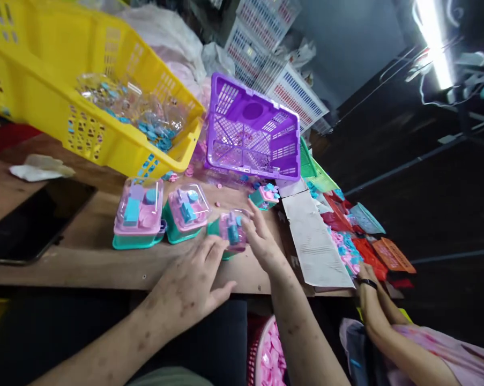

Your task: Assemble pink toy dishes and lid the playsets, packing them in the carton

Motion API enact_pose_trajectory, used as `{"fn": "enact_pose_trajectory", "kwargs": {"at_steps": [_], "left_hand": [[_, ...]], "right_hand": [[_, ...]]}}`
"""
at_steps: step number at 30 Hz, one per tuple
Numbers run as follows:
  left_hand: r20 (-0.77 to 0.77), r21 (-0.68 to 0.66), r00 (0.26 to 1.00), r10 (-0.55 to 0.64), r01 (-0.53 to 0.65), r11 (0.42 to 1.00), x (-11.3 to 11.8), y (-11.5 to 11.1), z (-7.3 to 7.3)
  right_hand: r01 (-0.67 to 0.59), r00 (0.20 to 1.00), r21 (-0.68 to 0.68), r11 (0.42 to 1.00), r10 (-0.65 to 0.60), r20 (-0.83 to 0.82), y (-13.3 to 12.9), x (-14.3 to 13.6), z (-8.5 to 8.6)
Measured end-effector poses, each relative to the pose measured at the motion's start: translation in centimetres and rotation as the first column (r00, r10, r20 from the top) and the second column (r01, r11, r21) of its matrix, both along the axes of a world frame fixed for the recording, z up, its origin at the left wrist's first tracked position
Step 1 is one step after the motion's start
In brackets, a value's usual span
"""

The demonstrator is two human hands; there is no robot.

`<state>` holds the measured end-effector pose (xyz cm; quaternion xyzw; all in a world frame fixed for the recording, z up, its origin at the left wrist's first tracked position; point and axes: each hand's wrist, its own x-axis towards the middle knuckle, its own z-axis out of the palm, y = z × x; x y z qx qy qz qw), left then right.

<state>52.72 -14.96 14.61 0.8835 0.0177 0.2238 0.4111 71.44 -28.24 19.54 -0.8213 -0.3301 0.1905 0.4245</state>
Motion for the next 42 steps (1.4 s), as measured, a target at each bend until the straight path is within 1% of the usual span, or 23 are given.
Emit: {"fn": "enact_pose_trajectory", "kwargs": {"at_steps": [1,3,5,6,8,11,13,17,20,22,23,25,26,27,29,31,32,34,36,37,39,40,42], "left_hand": [[-0.044,0.007,0.999,-0.026,0.026,1.000,-0.9,0.1,0.9],[-0.169,0.011,0.978,-0.119,0.123,0.992,-2.1,0.4,2.3],[-0.272,-0.003,0.940,-0.207,0.214,0.977,-2.6,0.5,2.7],[-0.299,-0.022,0.924,-0.239,0.244,0.970,-2.6,0.4,2.6],[-0.311,-0.086,0.903,-0.295,0.283,0.955,-2.5,0.0,1.8],[-0.301,-0.211,0.890,-0.342,0.287,0.934,-1.9,-1.0,0.0],[-0.300,-0.271,0.884,-0.358,0.281,0.921,-1.2,-1.5,-0.9],[-0.210,-0.313,0.887,-0.411,0.337,0.888,1.5,-2.0,-2.0],[-0.112,-0.286,0.916,-0.386,0.342,0.895,4.0,-2.8,-3.0],[-0.067,-0.249,0.942,-0.328,0.303,0.920,5.6,-3.6,-3.8],[-0.045,-0.228,0.956,-0.292,0.274,0.934,6.3,-4.1,-4.2],[-0.005,-0.189,0.977,-0.213,0.208,0.960,7.5,-4.8,-4.8],[0.012,-0.172,0.985,-0.175,0.174,0.970,7.9,-5.0,-5.0],[0.025,-0.158,0.990,-0.141,0.144,0.977,8.3,-5.1,-5.2],[0.031,-0.125,0.995,-0.095,0.098,0.987,8.8,-5.1,-5.6],[0.020,-0.084,0.998,-0.066,0.067,0.994,9.2,-5.3,-6.5],[0.017,-0.066,0.998,-0.062,0.063,0.996,9.4,-5.5,-7.2],[0.032,-0.040,0.997,-0.072,0.073,0.997,10.1,-6.3,-9.0],[0.056,-0.020,0.995,-0.085,0.087,0.996,11.3,-7.6,-10.9],[0.055,-0.009,0.995,-0.086,0.087,0.996,12.0,-8.2,-11.8],[0.006,0.006,0.995,-0.096,0.096,0.995,13.3,-9.2,-13.0],[-0.034,0.002,0.993,-0.115,0.116,0.993,13.7,-9.4,-13.3],[-0.085,-0.039,0.982,-0.170,0.167,0.985,13.8,-9.2,-12.9]], "right_hand": [[-0.039,0.999,-0.006,0.999,0.039,0.035,1.3,0.5,-0.1],[-0.062,0.975,-0.070,0.996,0.076,0.208,3.6,2.5,0.1],[0.038,0.900,-0.121,0.992,0.019,0.435,5.0,5.6,0.8],[0.113,0.850,-0.118,0.986,-0.035,0.525,5.3,7.4,1.2],[0.217,0.782,-0.080,0.973,-0.124,0.611,5.1,11.0,1.9],[0.240,0.738,-0.050,0.969,-0.149,0.659,3.2,14.7,1.6],[0.218,0.720,-0.045,0.975,-0.130,0.682,1.3,15.7,0.6],[0.097,0.716,-0.052,0.994,-0.034,0.697,-3.1,14.8,-1.6],[-0.069,0.735,-0.070,0.995,0.099,0.671,-6.6,11.8,-1.7],[-0.218,0.766,-0.105,0.970,0.237,0.597,-8.6,9.3,-0.5],[-0.297,0.778,-0.126,0.946,0.317,0.542,-9.4,8.1,0.5],[-0.425,0.777,-0.162,0.891,0.451,0.440,-10.3,6.9,3.4],[-0.465,0.764,-0.168,0.869,0.490,0.418,-10.3,7.1,5.2],[-0.479,0.751,-0.171,0.861,0.503,0.428,-9.8,8.0,7.0],[-0.408,0.723,-0.175,0.896,0.434,0.537,-7.5,11.8,10.4],[-0.229,0.650,-0.194,0.954,0.298,0.699,-3.5,17.7,12.7],[-0.130,0.616,-0.198,0.971,0.236,0.752,-1.2,21.0,13.2],[0.088,0.631,-0.281,0.956,0.165,0.758,3.5,27.0,13.1],[0.123,0.685,-0.375,0.919,0.195,0.702,7.5,31.3,12.1],[0.121,0.713,-0.418,0.900,0.214,0.667,9.0,32.8,11.5],[0.090,0.755,-0.472,0.877,0.249,0.607,10.8,34.4,10.9],[0.076,0.767,-0.481,0.873,0.257,0.588,11.1,34.7,11.0],[0.052,0.778,-0.454,0.890,0.249,0.577,10.6,34.4,12.2]]}}
